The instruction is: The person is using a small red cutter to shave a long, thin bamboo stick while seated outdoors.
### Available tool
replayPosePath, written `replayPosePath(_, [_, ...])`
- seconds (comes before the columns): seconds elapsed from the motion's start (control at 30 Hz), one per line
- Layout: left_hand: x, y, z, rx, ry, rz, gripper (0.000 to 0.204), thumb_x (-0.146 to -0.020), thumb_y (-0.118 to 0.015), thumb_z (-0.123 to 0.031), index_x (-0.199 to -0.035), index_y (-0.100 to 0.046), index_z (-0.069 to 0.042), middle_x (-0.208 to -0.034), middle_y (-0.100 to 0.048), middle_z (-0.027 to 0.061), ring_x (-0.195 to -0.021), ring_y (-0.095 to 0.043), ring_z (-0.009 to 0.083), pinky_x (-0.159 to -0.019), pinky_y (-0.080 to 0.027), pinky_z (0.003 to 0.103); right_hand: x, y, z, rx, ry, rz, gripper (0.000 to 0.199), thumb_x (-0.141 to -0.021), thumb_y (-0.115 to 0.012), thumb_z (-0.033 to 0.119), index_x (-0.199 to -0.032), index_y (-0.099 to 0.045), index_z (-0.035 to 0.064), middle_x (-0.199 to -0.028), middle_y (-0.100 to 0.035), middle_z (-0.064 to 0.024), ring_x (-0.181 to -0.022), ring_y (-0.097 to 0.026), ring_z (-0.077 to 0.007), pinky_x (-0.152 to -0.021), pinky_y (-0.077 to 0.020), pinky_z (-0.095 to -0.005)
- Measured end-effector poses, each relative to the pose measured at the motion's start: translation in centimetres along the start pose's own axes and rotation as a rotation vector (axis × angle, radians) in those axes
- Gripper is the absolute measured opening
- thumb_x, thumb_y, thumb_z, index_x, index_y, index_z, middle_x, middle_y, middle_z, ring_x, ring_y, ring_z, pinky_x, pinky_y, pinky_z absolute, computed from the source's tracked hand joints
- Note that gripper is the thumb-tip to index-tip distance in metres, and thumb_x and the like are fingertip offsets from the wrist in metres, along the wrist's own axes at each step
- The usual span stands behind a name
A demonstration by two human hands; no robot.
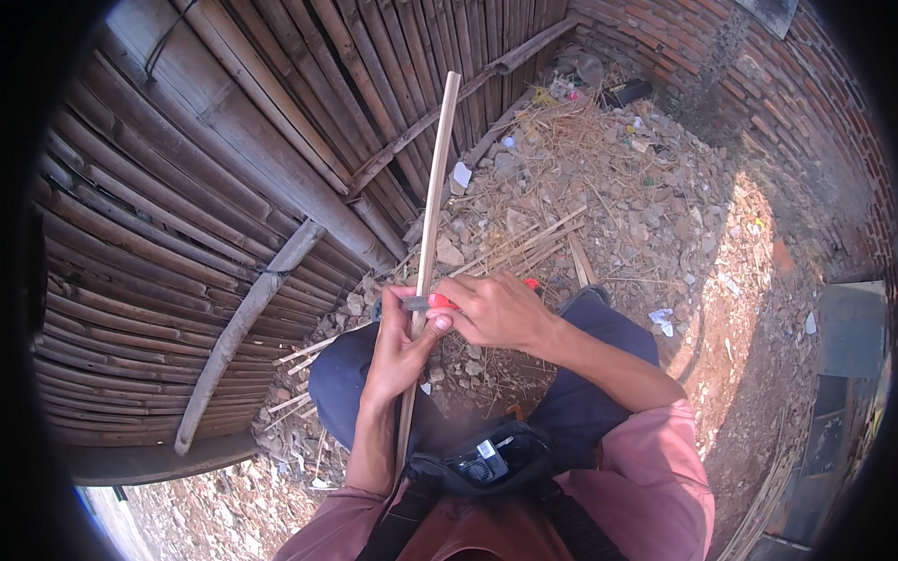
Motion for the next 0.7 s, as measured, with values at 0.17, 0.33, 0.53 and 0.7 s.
replayPosePath(0.17, [0.0,0.1,-0.2,-0.041,0.018,-0.012,0.041,-0.103,-0.075,-0.009,-0.127,-0.041,-0.004,-0.113,-0.062,0.0079,-0.105,-0.059,0.0100,-0.086,-0.052,0.027,0.0,0.0,0.5,0.052,-0.057,0.011,0.026,-0.095,-0.077,0.030,-0.102,-0.067,0.0062,-0.083,-0.072,-0.0134,-0.068,-0.072,-0.0362,-0.057,-0.0557,-0.0460])
replayPosePath(0.33, [-0.1,0.1,0.2,-0.070,-0.022,-0.021,0.040,-0.104,-0.074,-0.009,-0.126,-0.041,-0.004,-0.112,-0.063,0.0076,-0.104,-0.059,0.0093,-0.082,-0.052,0.026,-0.1,-0.1,0.6,0.050,-0.049,-0.024,0.025,-0.095,-0.076,0.029,-0.101,-0.067,0.0059,-0.082,-0.072,-0.0136,-0.068,-0.072,-0.0366,-0.057,-0.0561,-0.0465])
replayPosePath(0.53, [-0.2,-0.3,0.8,-0.100,-0.010,-0.093,0.039,-0.105,-0.074,-0.011,-0.117,-0.038,-0.006,-0.099,-0.063,0.0038,-0.089,-0.056,0.0060,-0.072,-0.047,0.023,-0.1,-0.2,0.6,0.075,-0.085,-0.024,0.023,-0.094,-0.075,0.026,-0.101,-0.067,0.0059,-0.083,-0.072,-0.0140,-0.069,-0.072,-0.0368,-0.059,-0.0566,-0.0468])
replayPosePath(0.7, [-0.2,-0.3,1.1,-0.137,-0.034,-0.108,0.040,-0.105,-0.074,-0.013,-0.115,-0.036,-0.007,-0.094,-0.061,0.0023,-0.085,-0.053,0.0057,-0.068,-0.045,0.024,-0.2,-0.2,0.5,0.082,-0.076,-0.036,0.021,-0.093,-0.075,0.024,-0.101,-0.067,0.0061,-0.083,-0.072,-0.0138,-0.068,-0.072,-0.0369,-0.057,-0.0563,-0.0467])
Point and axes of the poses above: each hand's wrist, its own x-axis away from the middle knuckle, its own y-axis out of the back of the hand, z = x × y, the point moved 1 cm from there along -x, towards the middle knuckle
